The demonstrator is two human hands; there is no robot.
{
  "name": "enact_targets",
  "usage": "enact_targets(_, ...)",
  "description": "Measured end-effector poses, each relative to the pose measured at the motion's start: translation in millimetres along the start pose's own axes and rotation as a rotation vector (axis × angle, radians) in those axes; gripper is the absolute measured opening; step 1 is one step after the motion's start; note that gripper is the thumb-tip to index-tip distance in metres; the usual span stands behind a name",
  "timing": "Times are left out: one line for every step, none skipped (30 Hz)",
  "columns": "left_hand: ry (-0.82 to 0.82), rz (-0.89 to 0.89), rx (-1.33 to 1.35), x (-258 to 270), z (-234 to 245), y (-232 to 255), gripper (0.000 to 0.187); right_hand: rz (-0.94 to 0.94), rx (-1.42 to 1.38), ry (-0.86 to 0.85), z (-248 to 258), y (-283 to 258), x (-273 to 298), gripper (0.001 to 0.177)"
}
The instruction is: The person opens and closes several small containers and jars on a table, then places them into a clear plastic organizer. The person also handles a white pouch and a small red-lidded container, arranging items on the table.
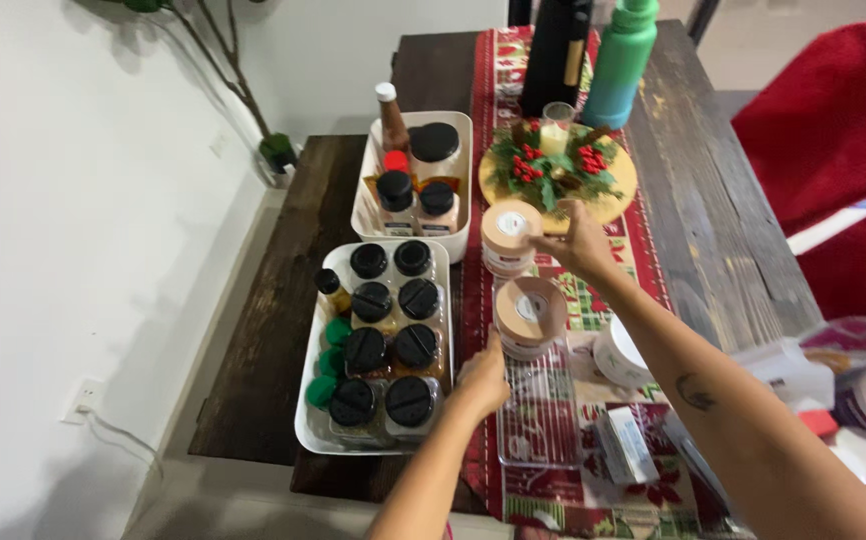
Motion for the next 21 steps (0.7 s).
enact_targets(-0.01,0.001,0.002,1,1,2,0.106,-0.018,0.004,-0.045,-7,2,-9,0.102)
enact_targets(-0.019,0.012,0.013,2,3,3,0.105,0.01,0.023,-0.065,-14,1,-17,0.109)
enact_targets(-0.029,0.024,0.025,5,5,4,0.105,0.037,0.042,-0.086,-23,-2,-23,0.115)
enact_targets(-0.039,0.036,0.038,7,7,5,0.105,0.064,0.061,-0.107,-30,-5,-29,0.122)
enact_targets(-0.051,0.048,0.04,9,9,6,0.105,0.043,0.069,-0.142,-36,-6,-35,0.128)
enact_targets(-0.063,0.061,0.042,10,11,7,0.106,0.021,0.078,-0.176,-44,-8,-41,0.135)
enact_targets(-0.079,0.073,0.045,12,14,9,0.106,-0.004,0.087,-0.212,-52,-11,-45,0.143)
enact_targets(-0.093,0.089,0.062,14,17,9,0.104,-0.025,0.124,-0.243,-60,-14,-48,0.146)
enact_targets(-0.106,0.102,0.079,18,18,10,0.102,-0.046,0.161,-0.271,-66,-17,-49,0.15)
enact_targets(-0.118,0.115,0.096,21,20,11,0.101,-0.066,0.2,-0.298,-71,-20,-51,0.154)
enact_targets(-0.117,0.117,0.093,21,23,12,0.1,-0.114,0.214,-0.311,-73,-21,-53,0.153)
enact_targets(-0.116,0.118,0.089,22,24,14,0.1,-0.162,0.229,-0.323,-75,-22,-54,0.153)
enact_targets(-0.118,0.118,0.085,23,24,15,0.1,-0.214,0.244,-0.335,-75,-23,-53,0.152)
enact_targets(-0.115,0.119,0.08,23,24,16,0.101,-0.233,0.225,-0.328,-73,-25,-53,0.149)
enact_targets(-0.115,0.119,0.074,21,25,17,0.102,-0.255,0.205,-0.321,-69,-28,-53,0.146)
enact_targets(-0.114,0.12,0.067,21,25,16,0.103,-0.277,0.185,-0.313,-66,-31,-52,0.143)
enact_targets(-0.101,0.114,0.059,21,23,15,0.103,-0.275,0.132,-0.274,-58,-34,-51,0.14)
enact_targets(-0.088,0.108,0.052,21,21,15,0.102,-0.274,0.08,-0.233,-48,-38,-51,0.137)
enact_targets(-0.072,0.097,0.044,20,20,15,0.102,-0.271,0.03,-0.188,-37,-44,-54,0.135)
enact_targets(-0.072,0.103,0.027,18,19,14,0.102,-0.249,-0.013,-0.173,-26,-53,-56,0.131)
enact_targets(-0.073,0.105,0.011,16,17,13,0.102,-0.228,-0.053,-0.157,-11,-61,-58,0.128)
Point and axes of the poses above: each hand's wrist, its own x-axis away from the middle knuckle, its own z-axis out of the back of the hand, y = z × x, the point moved 5 cm from there along -x, towards the middle knuckle, and after that the axes turned 12 degrees about -x, right-handed, at the moved point
